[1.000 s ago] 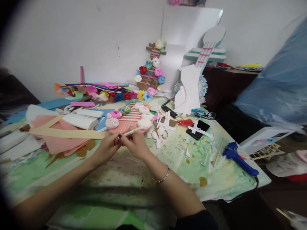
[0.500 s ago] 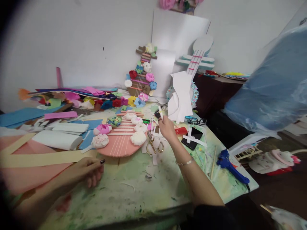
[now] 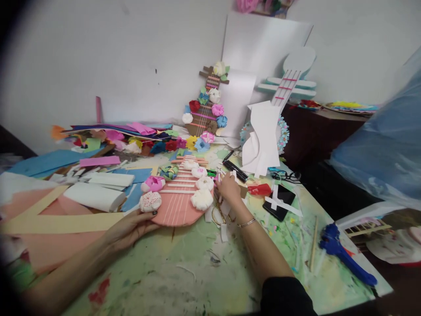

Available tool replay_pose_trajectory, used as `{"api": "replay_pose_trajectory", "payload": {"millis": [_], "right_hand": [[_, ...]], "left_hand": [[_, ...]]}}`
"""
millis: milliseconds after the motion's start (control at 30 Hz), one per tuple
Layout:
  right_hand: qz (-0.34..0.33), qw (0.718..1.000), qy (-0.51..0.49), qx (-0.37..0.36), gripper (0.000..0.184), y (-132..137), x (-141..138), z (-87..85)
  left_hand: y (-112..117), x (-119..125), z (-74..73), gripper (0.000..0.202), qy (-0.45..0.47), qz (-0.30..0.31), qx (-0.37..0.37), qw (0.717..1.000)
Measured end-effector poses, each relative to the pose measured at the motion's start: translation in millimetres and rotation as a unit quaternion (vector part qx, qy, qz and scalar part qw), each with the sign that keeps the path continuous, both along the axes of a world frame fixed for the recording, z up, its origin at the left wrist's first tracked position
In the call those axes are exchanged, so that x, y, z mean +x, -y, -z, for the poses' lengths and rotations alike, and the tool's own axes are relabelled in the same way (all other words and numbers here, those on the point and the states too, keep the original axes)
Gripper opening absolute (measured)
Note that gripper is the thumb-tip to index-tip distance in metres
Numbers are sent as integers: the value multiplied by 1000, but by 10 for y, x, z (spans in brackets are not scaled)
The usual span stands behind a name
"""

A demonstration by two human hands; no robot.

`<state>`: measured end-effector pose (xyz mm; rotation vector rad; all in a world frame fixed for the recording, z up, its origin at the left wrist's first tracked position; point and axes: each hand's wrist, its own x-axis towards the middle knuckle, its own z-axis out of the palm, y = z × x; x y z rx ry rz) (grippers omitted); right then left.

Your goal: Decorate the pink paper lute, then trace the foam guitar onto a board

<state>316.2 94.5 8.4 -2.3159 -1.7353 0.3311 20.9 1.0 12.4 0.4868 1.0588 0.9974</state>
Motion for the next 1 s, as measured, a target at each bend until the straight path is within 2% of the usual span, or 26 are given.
{"api": "replay_pose_trajectory", "payload": {"millis": [167, 367, 533, 667, 800, 900, 1000], "right_hand": [[-23, 1000, -3, 9, 33, 39, -17, 17], [-29, 996, -59, 58, 35, 67, -10, 51], [-43, 975, -162, 146, 37, 77, -42, 52], [-102, 924, -312, 195, 31, 55, -108, -14], [-167, 843, -479, 176, 45, 83, -209, -94], [-179, 790, -563, 165, 46, 143, -272, -154], [-165, 755, -614, 162, 40, 182, -299, -198]], "left_hand": [[13, -63, 119, 39, -2, -28, 42, 999], [-234, -230, 219, 38, -12, -137, 125, 983], [-324, -341, 238, 34, -16, -140, 142, 980], [-268, -342, 292, 35, -15, -130, 142, 981], [-227, -313, 320, 39, -15, -119, 146, 982], [-207, -299, 311, 40, -18, -107, 145, 983], [-184, -290, 299, 41, -18, -95, 147, 984]]}}
